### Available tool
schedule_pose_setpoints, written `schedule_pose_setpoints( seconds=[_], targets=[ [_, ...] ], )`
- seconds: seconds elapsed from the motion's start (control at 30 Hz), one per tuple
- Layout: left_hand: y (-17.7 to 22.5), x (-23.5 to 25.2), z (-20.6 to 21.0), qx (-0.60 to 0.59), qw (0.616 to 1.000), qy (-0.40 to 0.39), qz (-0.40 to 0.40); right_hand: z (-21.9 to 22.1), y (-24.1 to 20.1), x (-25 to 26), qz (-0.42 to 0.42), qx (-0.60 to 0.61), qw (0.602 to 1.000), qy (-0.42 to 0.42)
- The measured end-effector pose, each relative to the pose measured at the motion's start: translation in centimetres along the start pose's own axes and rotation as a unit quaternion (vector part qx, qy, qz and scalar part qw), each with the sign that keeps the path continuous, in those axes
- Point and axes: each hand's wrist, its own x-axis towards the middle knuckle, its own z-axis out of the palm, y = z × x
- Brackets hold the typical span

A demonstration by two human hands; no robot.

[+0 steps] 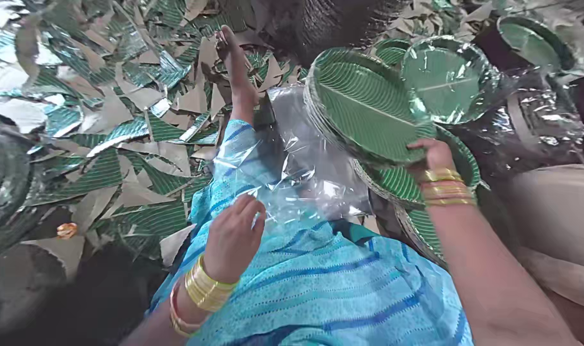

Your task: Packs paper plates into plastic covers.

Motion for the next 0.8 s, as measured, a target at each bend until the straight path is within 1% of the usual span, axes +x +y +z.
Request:
schedule_pose_setpoints(
  seconds=[0.03, 0.07, 0.13, 0.17, 0.2, 0.23, 0.33, 0.43, 0.5, 0.53, 0.57, 0.63, 0.67, 0.73, 0.8],
  targets=[
    [-0.2, 0.1, -0.5, 0.010, 1.000, -0.008, -0.008, -2.1, 0.1, -2.0, -0.002, 0.046, 0.999, -0.006],
    [-0.5, 0.3, -1.1, 0.021, 0.999, -0.029, -0.020, -4.3, -0.1, -4.2, -0.009, 0.063, 0.998, -0.009],
    [-0.8, 1.0, -2.5, 0.027, 0.989, -0.123, -0.074, -8.1, -0.3, -8.2, -0.020, 0.051, 0.998, -0.006],
    [-1.2, 1.6, -3.0, 0.028, 0.980, -0.172, -0.097, -9.6, -0.2, -10.3, -0.014, 0.045, 0.999, -0.019],
    [-1.6, 2.3, -3.3, 0.027, 0.974, -0.198, -0.107, -10.6, 0.1, -12.3, -0.011, 0.055, 0.998, -0.031],
    [-1.8, 2.8, -3.6, 0.032, 0.972, -0.207, -0.107, -11.1, 0.7, -14.2, -0.001, 0.068, 0.997, -0.045],
    [-1.6, 5.2, -4.4, 0.054, 0.978, -0.184, -0.076, -10.4, 3.8, -17.9, 0.055, 0.051, 0.991, -0.109],
    [-1.8, 9.1, -4.5, 0.098, 0.980, -0.165, -0.049, -7.6, 7.7, -19.8, 0.101, -0.019, 0.974, -0.202],
    [-1.4, 10.7, -4.7, 0.138, 0.972, -0.184, -0.044, -5.5, 10.0, -19.9, 0.135, -0.085, 0.961, -0.224],
    [-1.1, 11.0, -4.6, 0.150, 0.968, -0.198, -0.032, -5.1, 10.8, -19.6, 0.139, -0.112, 0.953, -0.245],
    [-0.7, 11.0, -4.5, 0.160, 0.965, -0.208, -0.015, -5.0, 11.0, -19.1, 0.123, -0.140, 0.945, -0.270],
    [0.1, 10.3, -4.2, 0.172, 0.958, -0.228, 0.012, -5.5, 10.6, -17.7, 0.037, -0.234, 0.917, -0.321],
    [0.3, 9.9, -3.9, 0.179, 0.955, -0.237, 0.028, -5.7, 9.9, -17.2, -0.012, -0.282, 0.904, -0.320],
    [0.5, 9.2, -3.6, 0.183, 0.947, -0.259, 0.038, -5.3, 8.0, -16.7, -0.132, -0.350, 0.888, -0.266],
    [0.3, 8.7, -3.4, 0.189, 0.941, -0.276, 0.040, -3.3, 5.7, -17.7, -0.277, -0.329, 0.876, -0.217]
  ],
)
